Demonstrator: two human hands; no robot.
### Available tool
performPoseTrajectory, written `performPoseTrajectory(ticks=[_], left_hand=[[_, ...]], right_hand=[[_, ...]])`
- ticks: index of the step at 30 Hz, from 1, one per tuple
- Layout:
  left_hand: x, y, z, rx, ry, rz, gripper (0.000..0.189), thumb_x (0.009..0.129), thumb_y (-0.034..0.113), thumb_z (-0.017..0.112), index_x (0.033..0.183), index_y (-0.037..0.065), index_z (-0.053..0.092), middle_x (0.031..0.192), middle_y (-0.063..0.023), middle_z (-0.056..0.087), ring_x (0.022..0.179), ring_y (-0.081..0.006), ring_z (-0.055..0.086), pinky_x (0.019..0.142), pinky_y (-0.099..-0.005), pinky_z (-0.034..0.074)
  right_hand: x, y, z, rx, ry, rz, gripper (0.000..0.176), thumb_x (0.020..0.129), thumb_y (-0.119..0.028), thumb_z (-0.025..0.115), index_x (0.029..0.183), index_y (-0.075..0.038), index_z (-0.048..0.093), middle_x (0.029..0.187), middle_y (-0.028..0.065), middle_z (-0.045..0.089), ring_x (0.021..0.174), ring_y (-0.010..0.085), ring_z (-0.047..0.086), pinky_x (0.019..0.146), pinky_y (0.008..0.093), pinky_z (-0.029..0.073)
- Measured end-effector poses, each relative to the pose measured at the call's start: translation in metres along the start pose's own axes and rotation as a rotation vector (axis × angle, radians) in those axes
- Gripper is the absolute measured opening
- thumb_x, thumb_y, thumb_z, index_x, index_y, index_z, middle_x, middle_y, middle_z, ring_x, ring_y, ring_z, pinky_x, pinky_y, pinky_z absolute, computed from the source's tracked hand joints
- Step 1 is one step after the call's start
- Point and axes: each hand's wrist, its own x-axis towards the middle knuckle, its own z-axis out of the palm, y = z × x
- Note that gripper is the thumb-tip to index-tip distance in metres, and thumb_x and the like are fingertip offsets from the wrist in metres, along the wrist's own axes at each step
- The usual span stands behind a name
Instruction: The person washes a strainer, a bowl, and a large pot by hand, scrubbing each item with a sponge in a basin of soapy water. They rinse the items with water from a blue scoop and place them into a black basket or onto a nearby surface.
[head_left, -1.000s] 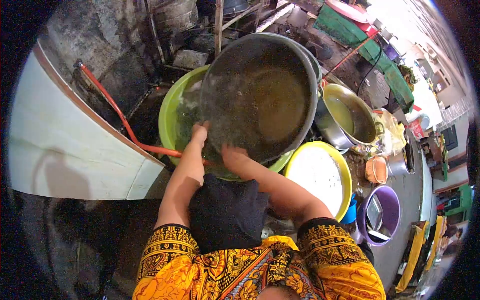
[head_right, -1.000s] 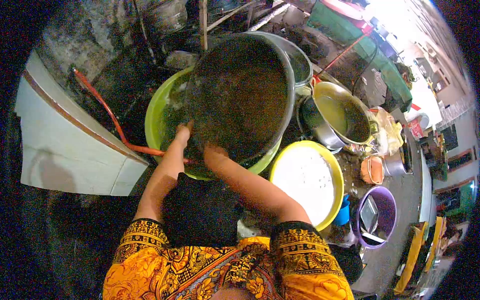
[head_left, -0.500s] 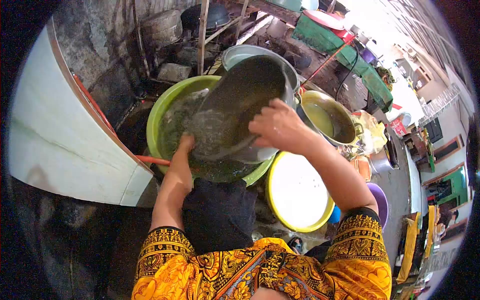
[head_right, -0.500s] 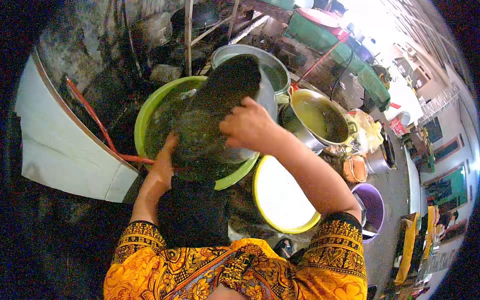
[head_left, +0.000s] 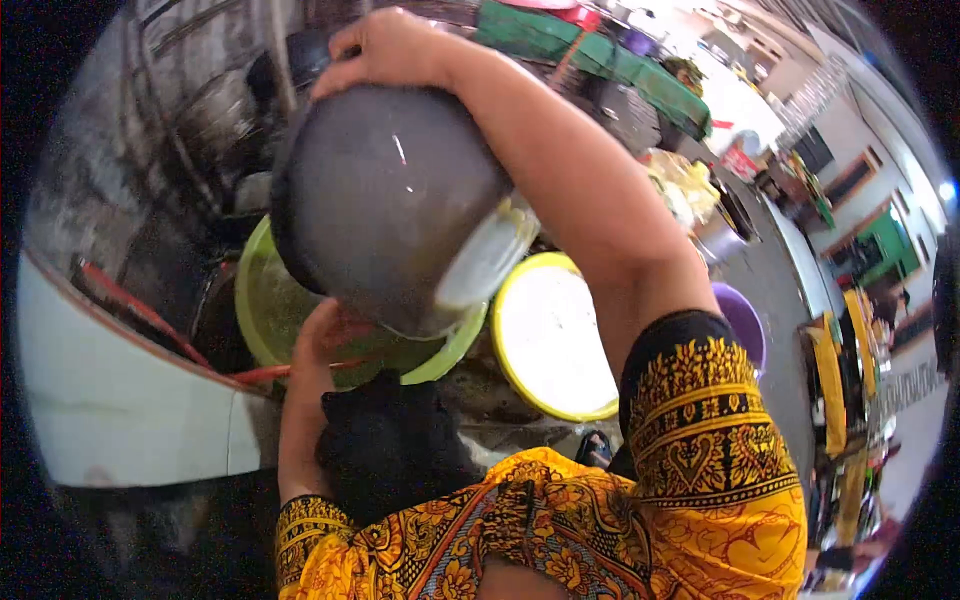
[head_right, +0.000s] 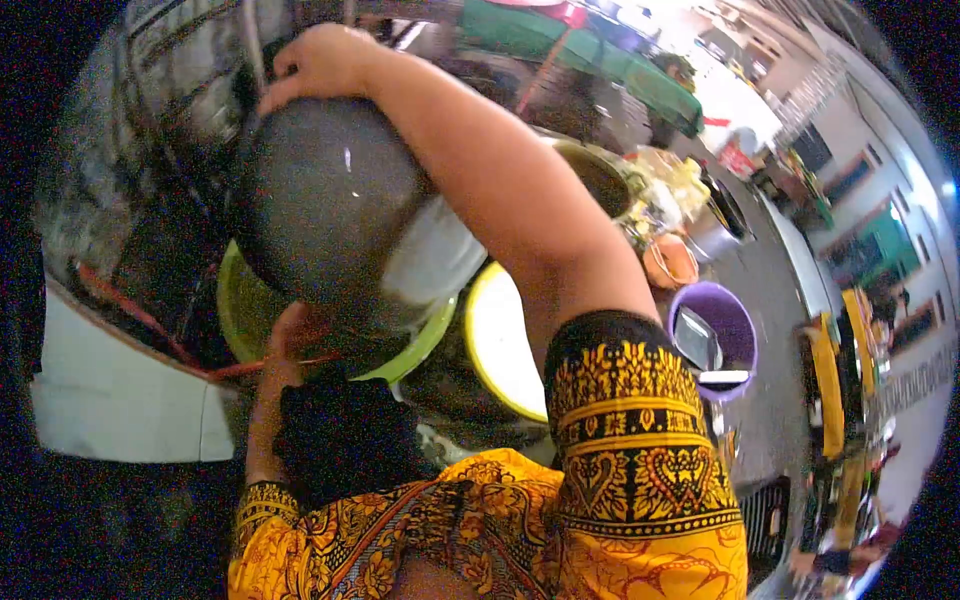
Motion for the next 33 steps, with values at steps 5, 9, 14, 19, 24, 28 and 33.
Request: performPoseTrajectory(ticks=[5,9,14,19,24,28,33], left_hand=[[0.0,-0.006,-0.023,0.149,-0.275,0.33,0.038,0.092,0.034,0.051,0.12,0.008,0.053,0.118,-0.0104,0.055,0.109,-0.0284,0.051,0.09,-0.0469,0.041],[-0.02,0.004,0.035,0.18,-0.043,0.353,0.035,0.094,0.038,0.047,0.111,0.009,0.058,0.115,-0.0061,0.058,0.11,-0.023,0.052,0.097,-0.0438,0.035],[0.023,0.007,-0.042,0.433,0.021,0.118,0.034,0.094,0.042,0.047,0.098,0.011,0.061,0.103,-0.0037,0.061,0.105,-0.0189,0.055,0.095,-0.041,0.038],[0.107,0.027,-0.058,0.684,-0.284,0.31,0.039,0.093,0.046,0.046,0.09,0.01,0.059,0.091,-0.0043,0.06,0.093,-0.0201,0.059,0.076,-0.0354,0.047],[0.11,0.089,0.144,1.148,-0.093,0.234,0.043,0.091,0.048,0.047,0.09,0.006,0.057,0.085,-0.0023,0.057,0.073,-0.0131,0.053,0.06,-0.0303,0.041],[0.142,0.097,0.275,1.495,-0.342,0.337,0.026,0.096,0.028,0.043,0.094,0.007,0.059,0.077,-0.0001,0.055,0.068,-0.0095,0.05,0.056,-0.0256,0.04],[0.173,0.065,0.39,1.618,-0.503,0.148,0.023,0.094,0.029,0.047,0.095,0.008,0.057,0.074,-0.0005,0.056,0.056,-0.0064,0.047,0.045,-0.0236,0.037]], right_hand=[[-0.068,0.07,-0.053,-0.036,0.107,0.37,0.07,0.066,-0.075,0.055,0.103,-0.016,0.068,0.103,0.0115,0.066,0.101,0.0294,0.06,0.087,0.0432,0.046],[-0.18,0.099,-0.075,0.218,0.486,0.693,0.061,0.075,-0.06,0.06,0.089,-0.001,0.07,0.086,0.0187,0.067,0.081,0.0303,0.064,0.077,0.039,0.048],[-0.322,0.109,-0.091,0.807,1.05,0.809,0.038,0.083,-0.034,0.062,0.083,0.004,0.068,0.072,0.0107,0.066,0.058,0.0157,0.059,0.057,0.0327,0.047],[-0.427,0.081,-0.128,0.826,1.316,0.933,0.027,0.085,-0.027,0.064,0.087,0.001,0.063,0.071,0.0082,0.064,0.055,0.0159,0.059,0.051,0.0301,0.049],[-0.487,0.014,-0.175,0.011,1.225,1.106,0.034,0.075,-0.035,0.07,0.075,-0.001,0.068,0.068,0.0147,0.064,0.061,0.0219,0.06,0.059,0.0344,0.046],[-0.526,-0.029,-0.206,-0.368,1.209,1.25,0.039,0.07,-0.041,0.072,0.078,-0.004,0.07,0.068,0.0179,0.063,0.067,0.0296,0.063,0.065,0.0392,0.048],[-0.575,-0.108,-0.246,-0.824,1.133,1.225,0.04,0.063,-0.043,0.074,0.082,-0.009,0.071,0.072,0.0165,0.065,0.073,0.0338,0.063,0.071,0.0436,0.047]])
